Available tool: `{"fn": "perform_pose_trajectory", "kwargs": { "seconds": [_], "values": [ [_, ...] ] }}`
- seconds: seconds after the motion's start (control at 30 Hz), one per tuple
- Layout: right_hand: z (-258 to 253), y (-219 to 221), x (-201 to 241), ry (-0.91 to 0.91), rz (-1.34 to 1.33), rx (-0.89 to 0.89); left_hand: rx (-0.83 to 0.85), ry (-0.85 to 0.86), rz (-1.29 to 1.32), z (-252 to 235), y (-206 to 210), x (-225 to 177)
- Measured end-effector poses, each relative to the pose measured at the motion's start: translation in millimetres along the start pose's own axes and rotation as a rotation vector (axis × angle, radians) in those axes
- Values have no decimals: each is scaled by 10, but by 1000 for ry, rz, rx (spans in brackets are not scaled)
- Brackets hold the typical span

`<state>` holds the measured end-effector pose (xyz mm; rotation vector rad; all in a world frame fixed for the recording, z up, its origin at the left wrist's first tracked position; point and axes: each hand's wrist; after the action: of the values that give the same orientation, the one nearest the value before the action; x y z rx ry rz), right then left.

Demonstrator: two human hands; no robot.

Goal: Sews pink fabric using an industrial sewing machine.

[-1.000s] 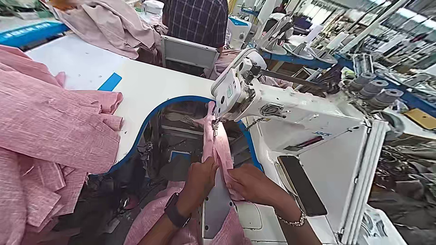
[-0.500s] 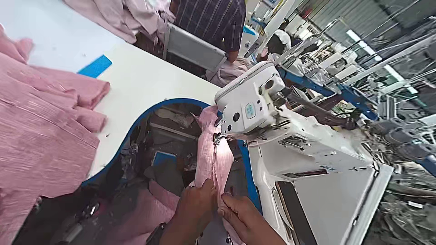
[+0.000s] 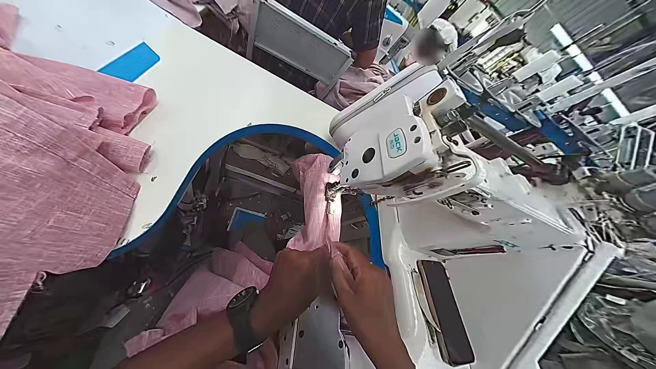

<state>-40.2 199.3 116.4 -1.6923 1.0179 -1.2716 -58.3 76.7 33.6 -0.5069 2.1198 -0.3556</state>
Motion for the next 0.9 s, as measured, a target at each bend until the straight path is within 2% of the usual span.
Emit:
{"fn": "perform_pose_trajectory", "kwargs": {
  "seconds": [0.07, 0.1, 0.2, 0.3, 0.47, 0.53, 0.73, 0.83, 0.9],
  "values": [
    [147, -120, -80, 29, 40, 138, 3, -29, 2, -25, -81, 30],
    [163, -202, -128, -27, 96, 168, 25, -30, 16, -57, -111, 66],
    [156, -350, 6, -259, 286, 157, 145, -7, 141, -45, -67, 84],
    [61, -150, 195, -331, 412, 192, 162, -69, 266, -109, -1, 140],
    [-64, -86, 135, -290, 438, 203, 199, -227, 471, -177, 80, 206],
    [-119, -102, 134, -295, 433, 206, 224, -248, 519, -179, 61, 197],
    [-296, -91, 41, -276, 369, 225, 267, -326, 879, -189, 88, 308],
    [-431, -106, 14, -196, 228, 325, 186, -387, 1026, -268, 145, 337],
    [-496, -190, -93, -105, 128, 450, 157, -365, 946, -277, 84, 319]
  ]
}}
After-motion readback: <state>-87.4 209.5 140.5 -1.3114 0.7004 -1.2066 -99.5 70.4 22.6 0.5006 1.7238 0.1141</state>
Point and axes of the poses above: each hand's wrist, its own z-axis away from the middle knuckle, its own y-axis out of the palm, x = y × z, and after that the axes turned 4 degrees about -z, right-handed
